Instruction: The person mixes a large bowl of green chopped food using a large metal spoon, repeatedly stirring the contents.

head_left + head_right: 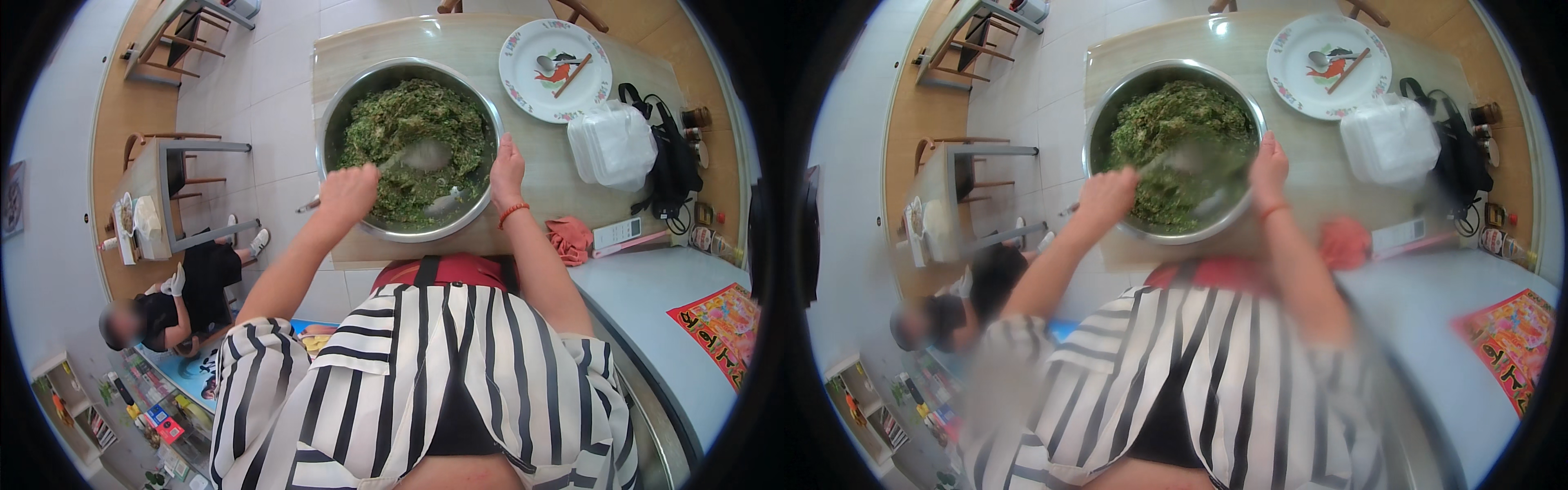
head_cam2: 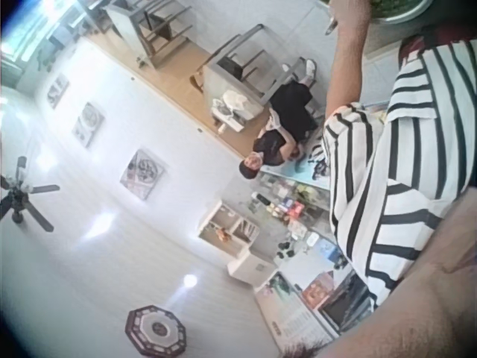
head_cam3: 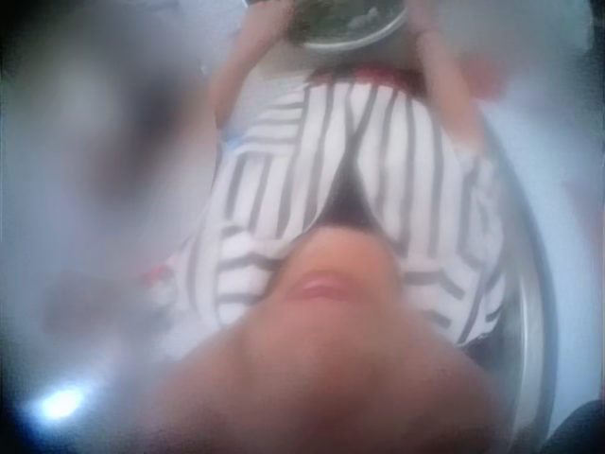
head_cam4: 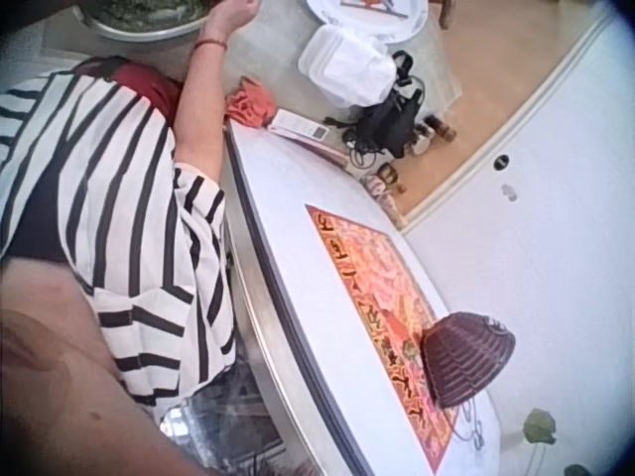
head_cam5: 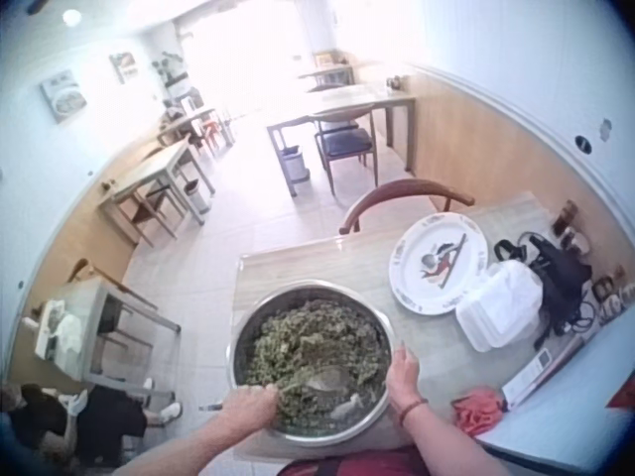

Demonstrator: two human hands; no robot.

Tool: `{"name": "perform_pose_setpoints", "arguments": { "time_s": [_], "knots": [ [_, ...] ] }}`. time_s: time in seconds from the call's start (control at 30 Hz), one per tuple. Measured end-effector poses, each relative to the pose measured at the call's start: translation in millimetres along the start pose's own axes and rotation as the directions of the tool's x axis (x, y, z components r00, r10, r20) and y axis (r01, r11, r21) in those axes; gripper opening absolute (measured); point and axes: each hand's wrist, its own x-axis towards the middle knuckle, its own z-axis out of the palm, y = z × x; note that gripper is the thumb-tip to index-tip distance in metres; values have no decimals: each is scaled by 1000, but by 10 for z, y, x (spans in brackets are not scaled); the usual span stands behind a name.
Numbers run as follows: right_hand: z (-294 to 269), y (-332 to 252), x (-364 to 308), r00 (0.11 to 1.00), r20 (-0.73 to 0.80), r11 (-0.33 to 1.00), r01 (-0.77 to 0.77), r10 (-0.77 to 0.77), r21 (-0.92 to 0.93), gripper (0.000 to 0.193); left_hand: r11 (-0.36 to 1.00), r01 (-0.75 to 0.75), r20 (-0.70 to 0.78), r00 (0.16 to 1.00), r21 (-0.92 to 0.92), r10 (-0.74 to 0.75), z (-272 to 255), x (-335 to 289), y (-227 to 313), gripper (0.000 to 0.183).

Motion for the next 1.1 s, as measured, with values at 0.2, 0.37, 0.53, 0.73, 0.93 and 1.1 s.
{"name": "perform_pose_setpoints", "arguments": {
  "time_s": [0.2, 0.37, 0.53, 0.73, 0.93, 1.1],
  "knots": [
    [-4, 77, 47, 1000, 6, 1000, 10, -10, 4, 54, 981, -15, -357, 930, 194, 84, -765, 353, -204, 10],
    [-7, 55, 37, 999, 47, 1000, 4, -3, -30, 56, 911, -151, -383, 871, 384, 306, -501, 855, -720, 10],
    [31, 58, -10, 997, -53, 997, 67, -64, 41, 57, 996, 85, 55, 995, 25, -87, -68, 61, -831, 15],
    [19, 98, 0, 999, -10, 999, -35, 35, -1, 57, 938, 182, 357, 932, -296, -69, 328, -569, -306, 15],
    [-21, 78, 24, 1000, 20, 995, 1, -3, 100, 55, 266, 600, 597, 796, -754, -102, 282, -364, 319, 24],
    [-34, 57, 35, 998, 58, 995, -43, 38, 84, 55, 104, 550, 542, 835, -829, -92, 199, -537, 367, 23]
  ]
}}
